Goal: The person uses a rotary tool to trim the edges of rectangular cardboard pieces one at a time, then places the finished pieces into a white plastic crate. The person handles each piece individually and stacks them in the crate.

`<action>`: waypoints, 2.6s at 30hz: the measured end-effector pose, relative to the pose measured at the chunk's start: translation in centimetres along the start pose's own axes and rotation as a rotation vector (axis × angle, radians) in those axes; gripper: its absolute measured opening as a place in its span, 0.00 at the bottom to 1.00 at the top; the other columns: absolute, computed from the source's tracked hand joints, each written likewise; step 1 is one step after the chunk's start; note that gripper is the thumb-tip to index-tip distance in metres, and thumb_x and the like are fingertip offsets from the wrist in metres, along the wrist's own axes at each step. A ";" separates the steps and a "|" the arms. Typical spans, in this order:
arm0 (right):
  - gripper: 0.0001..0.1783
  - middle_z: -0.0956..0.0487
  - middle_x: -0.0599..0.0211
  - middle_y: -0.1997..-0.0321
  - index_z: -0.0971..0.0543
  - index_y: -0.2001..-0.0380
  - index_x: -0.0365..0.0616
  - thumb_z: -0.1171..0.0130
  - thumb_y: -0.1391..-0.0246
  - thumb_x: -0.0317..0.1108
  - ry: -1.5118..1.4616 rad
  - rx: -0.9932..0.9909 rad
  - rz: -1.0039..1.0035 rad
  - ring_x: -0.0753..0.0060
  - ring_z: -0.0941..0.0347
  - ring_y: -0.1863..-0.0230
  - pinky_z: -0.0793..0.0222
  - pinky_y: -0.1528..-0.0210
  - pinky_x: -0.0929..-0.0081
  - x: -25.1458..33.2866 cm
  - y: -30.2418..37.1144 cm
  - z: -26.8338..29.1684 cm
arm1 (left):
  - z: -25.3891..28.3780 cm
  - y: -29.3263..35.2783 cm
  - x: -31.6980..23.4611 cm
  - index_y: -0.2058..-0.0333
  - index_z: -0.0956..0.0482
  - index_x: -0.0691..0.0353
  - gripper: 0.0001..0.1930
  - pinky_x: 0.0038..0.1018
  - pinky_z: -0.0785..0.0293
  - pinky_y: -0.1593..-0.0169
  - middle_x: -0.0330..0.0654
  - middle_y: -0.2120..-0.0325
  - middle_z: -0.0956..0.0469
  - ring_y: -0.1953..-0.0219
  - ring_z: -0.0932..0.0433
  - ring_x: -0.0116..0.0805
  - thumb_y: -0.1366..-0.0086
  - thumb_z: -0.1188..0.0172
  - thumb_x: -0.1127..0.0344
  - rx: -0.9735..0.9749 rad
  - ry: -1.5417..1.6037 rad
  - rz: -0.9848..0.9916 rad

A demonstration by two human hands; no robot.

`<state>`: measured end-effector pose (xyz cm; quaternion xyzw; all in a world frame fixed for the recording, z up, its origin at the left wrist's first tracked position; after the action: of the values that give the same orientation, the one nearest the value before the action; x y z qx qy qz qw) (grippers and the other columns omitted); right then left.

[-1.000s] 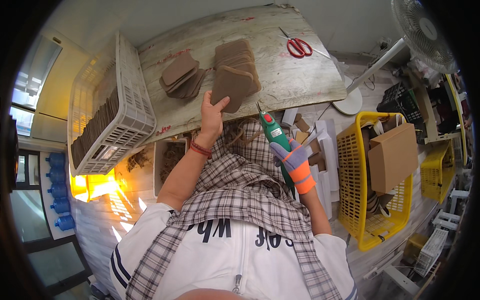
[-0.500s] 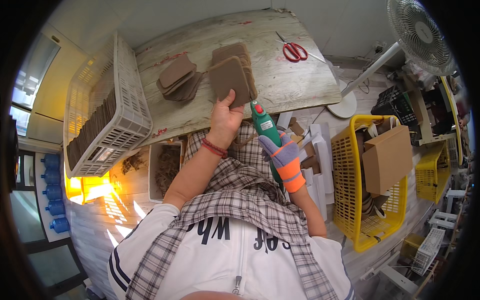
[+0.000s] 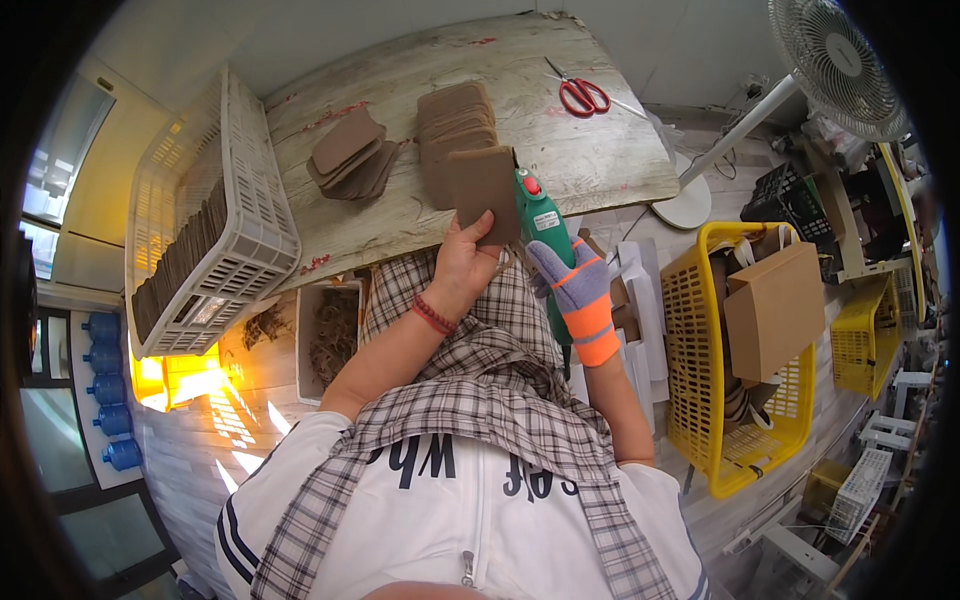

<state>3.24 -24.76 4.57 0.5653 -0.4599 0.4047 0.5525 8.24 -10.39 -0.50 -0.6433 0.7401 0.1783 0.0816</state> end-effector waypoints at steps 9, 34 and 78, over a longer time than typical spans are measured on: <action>0.15 0.25 0.73 0.80 0.25 0.66 0.39 0.36 0.50 0.39 0.177 0.111 -0.050 0.86 0.33 0.83 0.38 0.81 0.84 0.1 1.1 1.8 | 1.9 -0.4 -5.7 0.51 0.28 0.65 0.20 0.27 0.24 0.54 0.42 0.57 0.23 0.58 0.23 0.32 0.43 0.43 0.81 0.062 -0.529 -0.041; 0.18 0.28 0.73 0.81 0.25 0.66 0.37 0.35 0.51 0.40 0.196 0.329 -0.147 0.84 0.32 0.82 0.36 0.81 0.84 -2.1 2.7 -1.2 | 3.1 2.0 -10.2 0.63 0.26 0.64 0.12 0.21 0.28 0.60 0.34 0.69 0.23 0.65 0.26 0.22 0.48 0.42 0.81 0.186 -1.320 0.220; 0.19 0.25 0.70 0.79 0.26 0.62 0.37 0.36 0.50 0.39 0.084 0.227 -0.114 0.82 0.30 0.82 0.35 0.80 0.83 -4.6 0.6 -0.9 | 1.7 -0.7 -26.8 0.55 0.29 0.66 0.15 0.26 0.27 0.57 0.43 0.62 0.23 0.62 0.25 0.30 0.42 0.44 0.79 -0.229 -0.938 -0.533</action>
<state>1.57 -23.54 0.37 0.6319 -0.3546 0.4454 0.5259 13.00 14.90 7.17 -0.6646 0.4117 0.4985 0.3745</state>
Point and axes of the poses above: each hand's wrist, its own y-axis away from the middle knuckle, its own z-axis out of the back of the hand, x = y × z, the point moved 10 cm from there along -y, towards the middle knuckle
